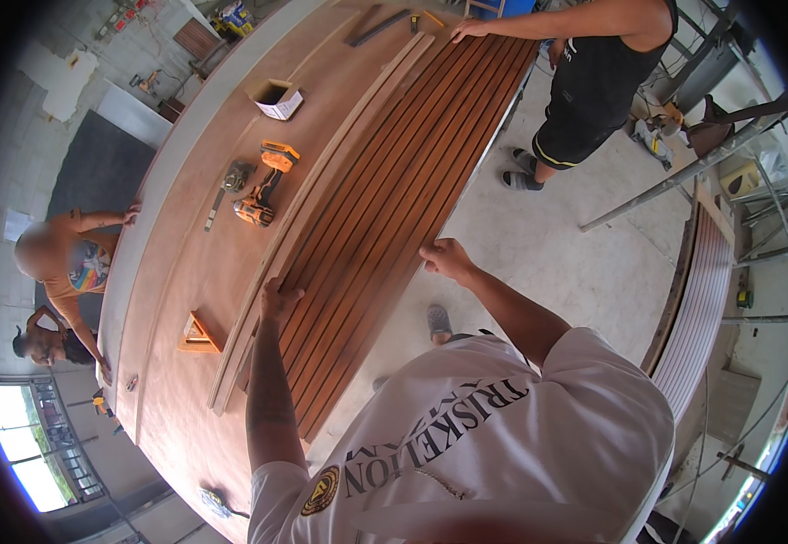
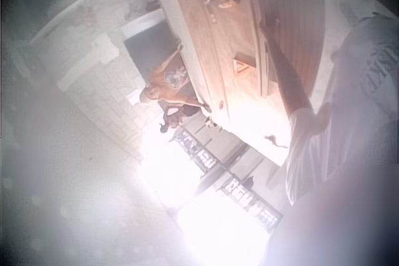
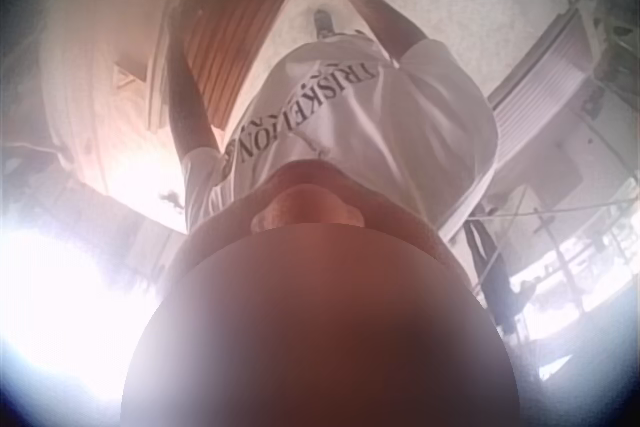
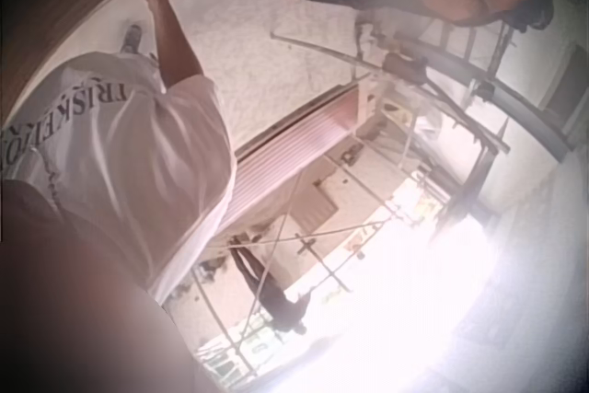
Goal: The person assembles a wooden frame by positioning planks and using a cordless drill to fasten them. They wipe the surface with a cloth, align components, and secure joints with screws while two coworkers assist nearby.
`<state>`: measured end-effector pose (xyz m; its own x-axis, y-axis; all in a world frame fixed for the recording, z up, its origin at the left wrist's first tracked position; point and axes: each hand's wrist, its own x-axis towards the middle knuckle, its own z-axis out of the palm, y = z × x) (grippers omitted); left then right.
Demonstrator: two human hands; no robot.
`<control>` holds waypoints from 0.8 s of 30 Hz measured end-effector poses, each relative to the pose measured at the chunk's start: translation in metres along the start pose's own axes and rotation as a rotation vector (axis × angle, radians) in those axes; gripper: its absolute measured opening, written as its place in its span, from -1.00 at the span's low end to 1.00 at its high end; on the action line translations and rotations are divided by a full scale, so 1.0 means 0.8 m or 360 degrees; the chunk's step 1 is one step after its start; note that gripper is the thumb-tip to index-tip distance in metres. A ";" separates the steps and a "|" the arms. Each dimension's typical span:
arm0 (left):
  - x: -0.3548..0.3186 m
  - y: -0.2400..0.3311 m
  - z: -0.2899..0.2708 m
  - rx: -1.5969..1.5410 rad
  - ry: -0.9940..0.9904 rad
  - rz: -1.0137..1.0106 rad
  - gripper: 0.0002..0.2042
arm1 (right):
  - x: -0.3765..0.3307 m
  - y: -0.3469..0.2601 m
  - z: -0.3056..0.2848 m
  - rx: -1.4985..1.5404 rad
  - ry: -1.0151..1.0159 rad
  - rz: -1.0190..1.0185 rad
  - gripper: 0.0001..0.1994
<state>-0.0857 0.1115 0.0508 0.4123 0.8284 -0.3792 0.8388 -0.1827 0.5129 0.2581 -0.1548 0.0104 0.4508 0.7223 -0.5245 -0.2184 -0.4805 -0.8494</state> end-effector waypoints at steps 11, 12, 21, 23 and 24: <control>-0.028 -0.011 0.040 0.0217 0.0408 0.0100 -0.32 | 0.014 0.007 -0.031 0.0020 -0.0217 0.0027 -0.67; -0.032 -0.008 0.046 0.0268 0.0497 0.0141 -0.34 | 0.019 0.005 -0.032 0.0067 -0.0246 -0.0003 -0.67; -0.039 0.007 0.055 0.0284 0.0653 0.0135 -0.44 | 0.014 -0.004 -0.001 -0.0028 -0.0036 0.0080 -0.53; -0.040 0.009 0.055 0.0312 0.0677 0.0154 -0.46 | 0.013 -0.005 -0.001 -0.0025 -0.0031 0.0051 -0.52; -0.040 0.010 0.056 0.0318 0.0679 0.0162 -0.47 | 0.013 -0.006 -0.001 -0.0047 -0.0038 0.0021 -0.53</control>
<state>-0.0765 0.0596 0.0324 0.3481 0.9368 0.0364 0.8710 -0.3375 0.3570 0.2649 -0.1453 0.0087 0.4270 0.7275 -0.5370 -0.1983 -0.5041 -0.8406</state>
